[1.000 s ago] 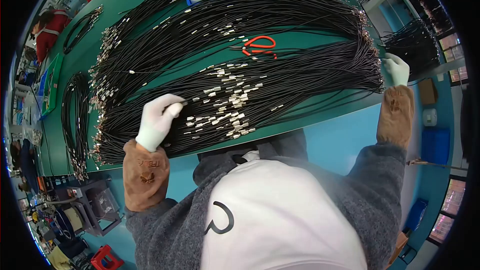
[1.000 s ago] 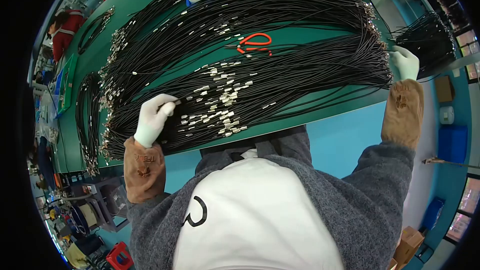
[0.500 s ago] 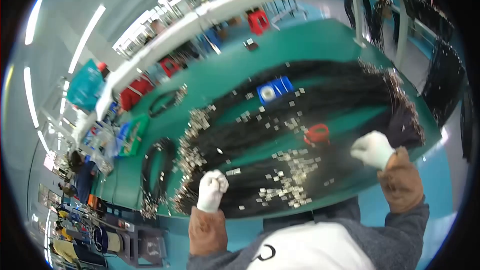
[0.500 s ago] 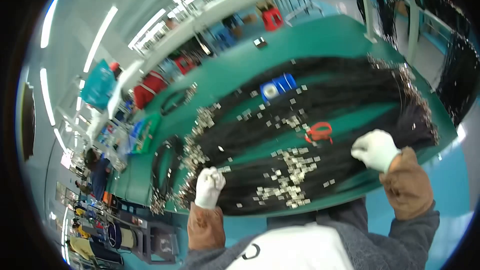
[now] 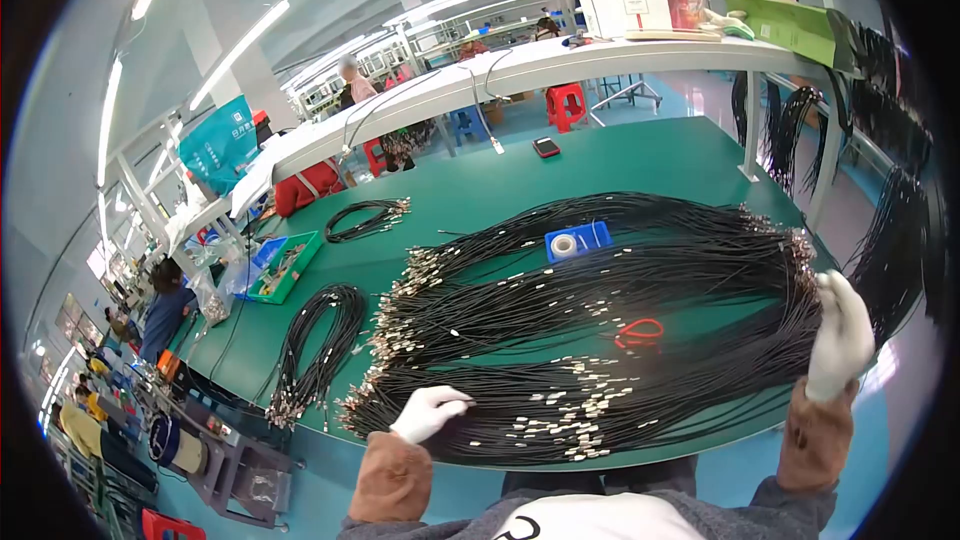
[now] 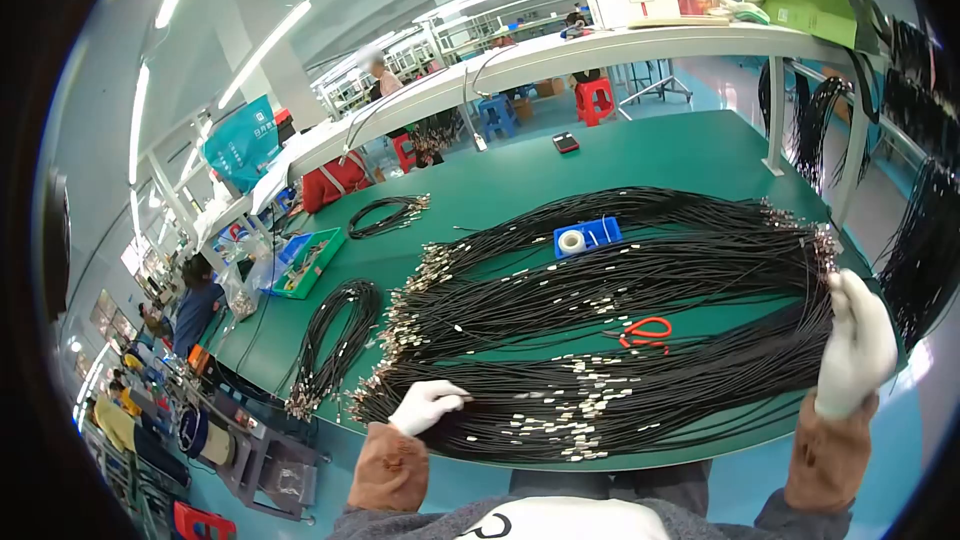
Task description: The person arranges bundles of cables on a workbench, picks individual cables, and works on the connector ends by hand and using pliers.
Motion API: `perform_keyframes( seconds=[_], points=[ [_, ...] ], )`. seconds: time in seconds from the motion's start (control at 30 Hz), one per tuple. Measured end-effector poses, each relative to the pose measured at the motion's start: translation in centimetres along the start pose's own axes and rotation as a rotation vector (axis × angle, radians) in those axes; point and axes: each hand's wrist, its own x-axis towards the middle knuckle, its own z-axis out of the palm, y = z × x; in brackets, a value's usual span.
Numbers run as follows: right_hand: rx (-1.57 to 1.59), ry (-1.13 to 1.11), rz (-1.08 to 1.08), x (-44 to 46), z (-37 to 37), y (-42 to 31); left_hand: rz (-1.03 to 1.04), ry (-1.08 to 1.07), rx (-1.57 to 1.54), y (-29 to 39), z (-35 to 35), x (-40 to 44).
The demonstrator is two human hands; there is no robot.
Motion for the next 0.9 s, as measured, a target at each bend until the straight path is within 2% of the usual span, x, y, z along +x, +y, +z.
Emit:
perform_keyframes(
  seconds=[0.13, 0.27, 0.3, 0.33, 0.37, 0.43, 0.47, 0.6, 0.67, 0.7, 0.77, 0.8, 0.9],
  points=[
    [0.239, 0.052, -0.077, 1.3, -1.1, -3.3, -0.084, 0.018, 0.032, -0.6, -2.1, -2.4],
    [-0.014, -0.177, 0.016, 1.2, 0.3, 1.1, -0.095, 0.218, 0.218, -2.5, -1.6, -3.1],
    [-0.05, -0.215, 0.028, 1.2, 0.7, 1.3, -0.043, 0.3, 0.428, -2.9, -1.0, -2.9],
    [-0.001, -0.193, 0.053, 1.1, 1.2, 1.2, 0.01, 0.382, 0.638, -3.2, -0.4, -2.7],
    [0.049, -0.176, 0.079, 1.0, 1.7, 1.0, 0.001, 0.381, 0.633, -3.1, -0.6, -2.8],
    [0.141, -0.127, 0.136, 0.9, 2.1, 1.0, 0.001, 0.629, 0.724, -2.1, -1.8, -1.6],
    [0.135, -0.126, 0.143, 0.9, 2.0, 1.2, 0.003, 0.62, 0.726, -1.6, -2.2, -1.1],
    [0.531, 0.111, 0.591, 1.7, 0.6, 3.9, 0.255, 0.66, 0.5, 0.4, -2.8, 0.9],
    [0.565, 0.162, 0.593, 1.4, -0.9, 6.1, 0.213, 0.372, 0.424, 0.2, -2.2, 0.9],
    [0.601, 0.204, 0.6, 1.0, -2.2, 7.5, 0.222, 0.362, 0.41, -1.0, -2.2, 0.1],
    [0.691, 0.3, 0.59, 1.3, -4.9, 10.9, 0.152, 0.085, 0.57, -3.6, -2.8, -0.5],
    [0.698, 0.314, 0.571, 1.6, -6.4, 13.3, 0.173, 0.097, 0.575, -3.1, -2.9, 0.1],
    [0.637, 0.402, 0.687, -0.1, -12.9, 21.9, 0.088, 0.104, 0.391, 0.4, -3.4, -2.1]
  ],
)
